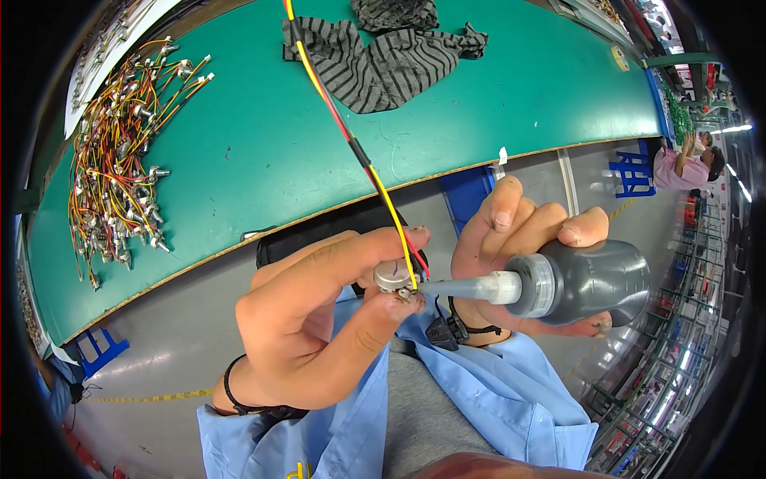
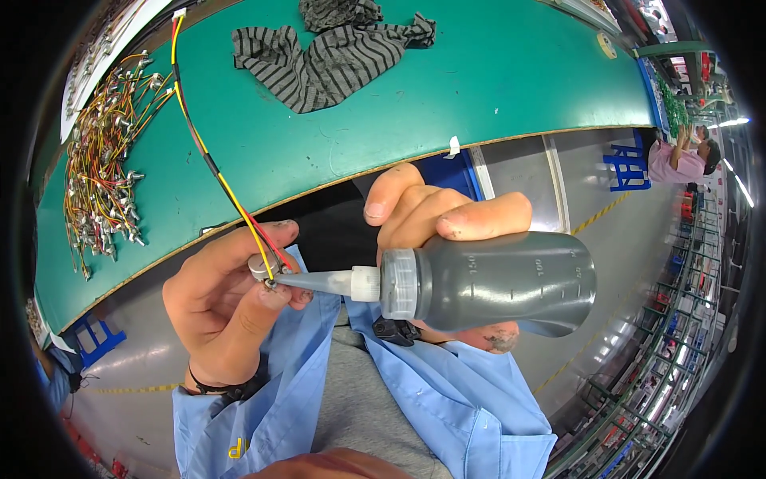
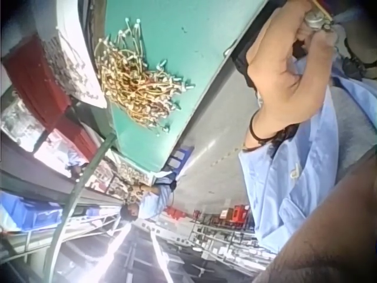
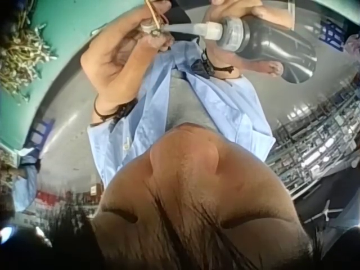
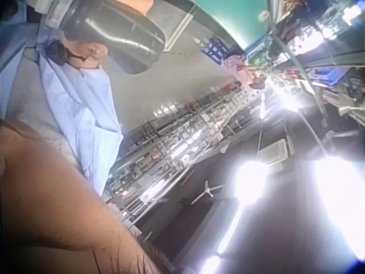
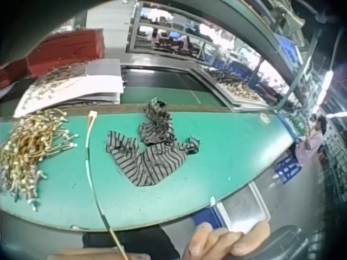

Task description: The person picks up a potentiometer from a pile, applies glue to its wire connections using a squeeze bottle, and places it onto a white board. This process is repeated for another potentiometer, including wiping the bottle tip with a cloth between applications.

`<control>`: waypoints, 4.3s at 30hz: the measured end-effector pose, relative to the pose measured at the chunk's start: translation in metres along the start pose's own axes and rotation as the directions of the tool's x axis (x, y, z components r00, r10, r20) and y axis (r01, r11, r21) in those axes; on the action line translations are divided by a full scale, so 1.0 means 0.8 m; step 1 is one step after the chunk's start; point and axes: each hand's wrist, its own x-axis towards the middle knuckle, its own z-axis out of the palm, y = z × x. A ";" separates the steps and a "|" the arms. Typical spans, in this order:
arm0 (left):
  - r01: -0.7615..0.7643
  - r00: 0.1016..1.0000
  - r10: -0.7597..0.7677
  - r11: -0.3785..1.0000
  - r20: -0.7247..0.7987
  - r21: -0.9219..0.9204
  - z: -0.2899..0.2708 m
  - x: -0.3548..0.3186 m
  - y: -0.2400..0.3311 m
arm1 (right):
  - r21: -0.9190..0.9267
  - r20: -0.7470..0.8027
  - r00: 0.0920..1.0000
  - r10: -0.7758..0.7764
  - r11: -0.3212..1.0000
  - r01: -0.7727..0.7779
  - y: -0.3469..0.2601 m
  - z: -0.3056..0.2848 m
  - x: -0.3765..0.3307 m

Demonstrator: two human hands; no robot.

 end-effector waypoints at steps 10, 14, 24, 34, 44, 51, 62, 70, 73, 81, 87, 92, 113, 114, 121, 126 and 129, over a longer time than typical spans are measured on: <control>0.050 0.999 -0.051 0.996 -0.015 -0.074 0.004 -0.001 0.001 | -0.001 -0.004 1.000 -0.008 1.000 0.008 0.000 -0.002 -0.002; 0.056 0.998 -0.057 0.995 -0.016 -0.082 0.004 -0.001 0.002 | 0.005 0.005 1.000 -0.021 1.000 0.021 0.001 -0.002 -0.002; 0.083 0.996 -0.087 0.990 -0.032 -0.112 0.006 -0.001 0.002 | 0.013 0.018 0.999 -0.036 0.999 0.036 0.001 -0.006 -0.001; 0.057 0.998 -0.055 0.982 0.015 -0.178 0.002 -0.001 0.002 | 0.010 0.006 0.999 -0.041 0.999 0.041 -0.002 -0.008 -0.002; 0.077 0.997 -0.071 0.980 0.042 -0.185 0.001 -0.001 0.002 | 0.001 -0.006 0.999 -0.042 0.999 0.042 -0.003 -0.011 -0.004; 0.066 0.998 -0.062 0.977 0.024 -0.201 0.003 -0.002 0.001 | 0.008 -0.003 0.999 -0.045 0.999 0.045 -0.003 -0.012 -0.004; 0.067 0.996 -0.052 0.971 0.072 -0.228 0.005 0.002 -0.002 | 0.027 0.057 0.998 0.007 1.000 -0.009 -0.007 -0.022 -0.008; 0.215 0.976 -0.217 0.935 0.026 -0.281 0.014 0.006 0.008 | 0.035 0.023 0.999 -0.031 0.999 0.031 0.000 -0.015 -0.007; 0.287 0.957 -0.283 0.908 0.058 -0.304 0.008 0.008 0.008 | 0.051 0.040 0.999 -0.019 0.999 0.017 0.003 -0.014 -0.007; 0.306 0.952 -0.251 0.804 0.176 -0.509 0.000 0.010 -0.005 | 0.557 -0.441 0.870 0.221 0.827 0.072 -0.004 -0.016 0.007; 0.322 0.944 -0.197 0.728 0.266 -0.605 -0.007 0.009 -0.011 | 0.513 -0.403 0.883 0.241 0.859 -0.001 0.007 -0.012 -0.002; 0.290 0.950 -0.152 0.754 0.273 -0.589 -0.005 0.011 -0.009 | 0.259 -0.112 0.979 0.171 0.956 -0.138 -0.001 -0.009 -0.001; 0.260 0.966 -0.231 0.850 0.120 -0.458 0.009 0.010 0.003 | 0.168 -0.003 0.995 0.099 0.981 -0.098 0.003 -0.008 -0.002; 0.260 0.966 -0.230 0.850 0.121 -0.459 0.009 0.010 0.002 | 0.171 -0.009 0.995 0.100 0.980 -0.097 0.003 -0.007 -0.002; 0.267 0.964 -0.231 0.844 0.135 -0.464 0.010 0.009 0.003 | 0.179 -0.016 0.995 0.100 0.979 -0.095 0.003 -0.011 -0.003; 0.243 0.970 -0.202 0.839 0.136 -0.487 0.011 0.009 0.000 | 0.200 0.008 0.990 0.139 0.970 -0.138 0.000 -0.017 -0.004; 0.249 0.968 -0.198 0.835 0.154 -0.491 0.010 0.009 -0.002 | 0.202 0.025 0.988 0.152 0.967 -0.154 -0.001 -0.020 -0.004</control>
